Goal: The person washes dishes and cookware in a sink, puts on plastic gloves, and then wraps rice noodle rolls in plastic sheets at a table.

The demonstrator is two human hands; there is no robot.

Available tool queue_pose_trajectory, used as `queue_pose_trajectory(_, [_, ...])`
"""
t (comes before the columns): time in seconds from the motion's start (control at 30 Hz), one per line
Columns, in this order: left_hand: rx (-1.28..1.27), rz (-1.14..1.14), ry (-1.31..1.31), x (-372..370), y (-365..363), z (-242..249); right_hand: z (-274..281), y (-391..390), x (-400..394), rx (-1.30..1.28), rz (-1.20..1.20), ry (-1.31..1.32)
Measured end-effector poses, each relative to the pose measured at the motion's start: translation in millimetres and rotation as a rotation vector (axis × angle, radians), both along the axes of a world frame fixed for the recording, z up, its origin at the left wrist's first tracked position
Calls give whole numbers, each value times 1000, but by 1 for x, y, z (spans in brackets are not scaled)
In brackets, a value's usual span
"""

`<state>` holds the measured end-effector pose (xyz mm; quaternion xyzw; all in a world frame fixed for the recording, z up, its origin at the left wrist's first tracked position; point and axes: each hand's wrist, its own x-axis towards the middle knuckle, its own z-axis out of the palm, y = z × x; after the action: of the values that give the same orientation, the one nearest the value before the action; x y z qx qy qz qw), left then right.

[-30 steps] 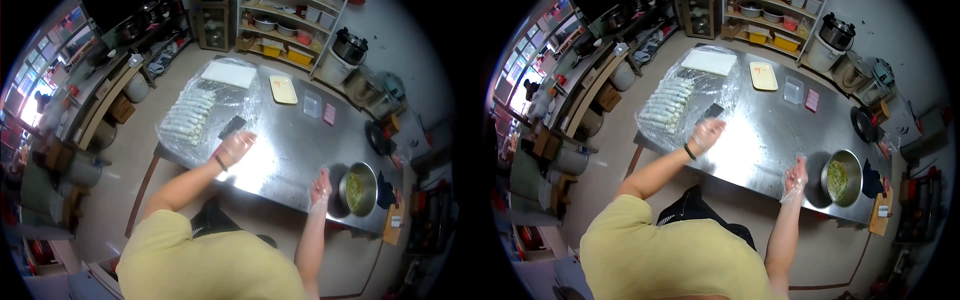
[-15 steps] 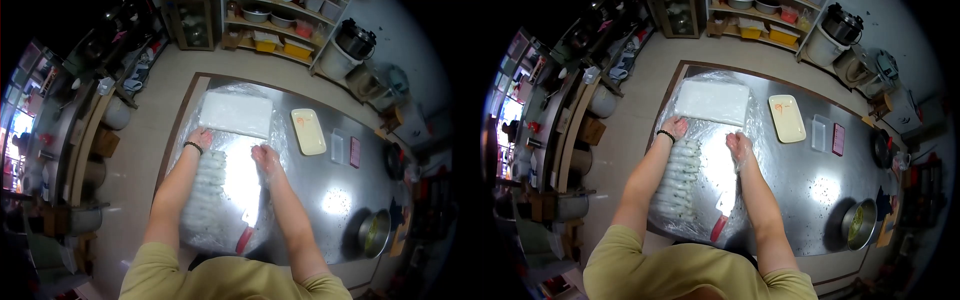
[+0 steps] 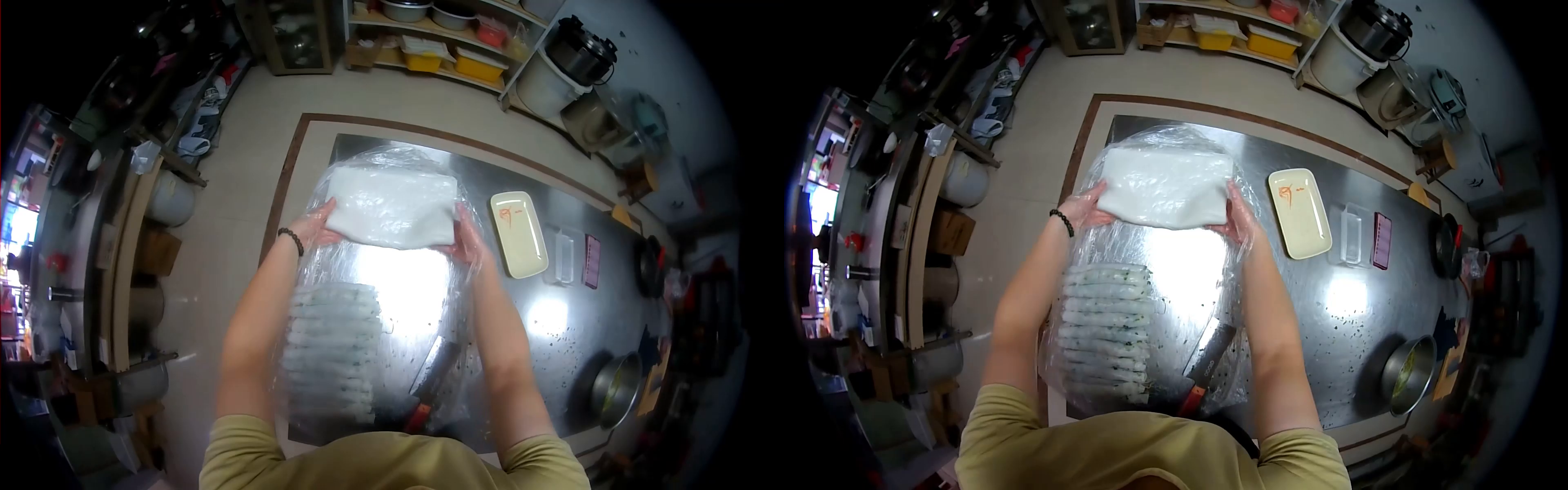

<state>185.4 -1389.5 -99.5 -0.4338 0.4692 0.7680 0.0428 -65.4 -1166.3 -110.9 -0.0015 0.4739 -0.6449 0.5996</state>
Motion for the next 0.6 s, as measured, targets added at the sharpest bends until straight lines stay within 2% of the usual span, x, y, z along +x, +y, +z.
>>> queue_pose_trajectory(0.03, [3,-2,1,-6,-4,-2,4,-3,0,92,56,186])
queue_pose_trajectory(0.1, [-29,96,168,-20,-13,-5,12,-10,3,146,49,258])
queue_pose_trajectory(0.13, [101,200,233,-27,-20,-22,18,-15,6,198,42,332])
queue_pose_trajectory(0.17, [98,198,236,-31,-17,-33,21,-21,10,195,40,335])
queue_pose_trajectory(0.23, [101,328,208,-38,-8,-44,25,-32,16,169,36,164])
queue_pose_trajectory(0.3, [144,288,147,-39,-12,-40,33,-46,9,152,41,173])
queue_pose_trajectory(0.4, [97,141,161,-38,-20,-9,45,-80,-15,103,77,207])
queue_pose_trajectory(0.47, [24,230,76,-44,-27,28,64,-102,-32,35,64,236])
queue_pose_trajectory(0.5, [-48,319,-4,-47,-32,37,88,-110,-33,-5,34,241])
queue_pose_trajectory(0.57, [32,286,154,-45,-54,44,149,-120,-32,38,36,352])
queue_pose_trajectory(0.6, [21,334,123,-47,-58,50,170,-123,-38,38,56,419])
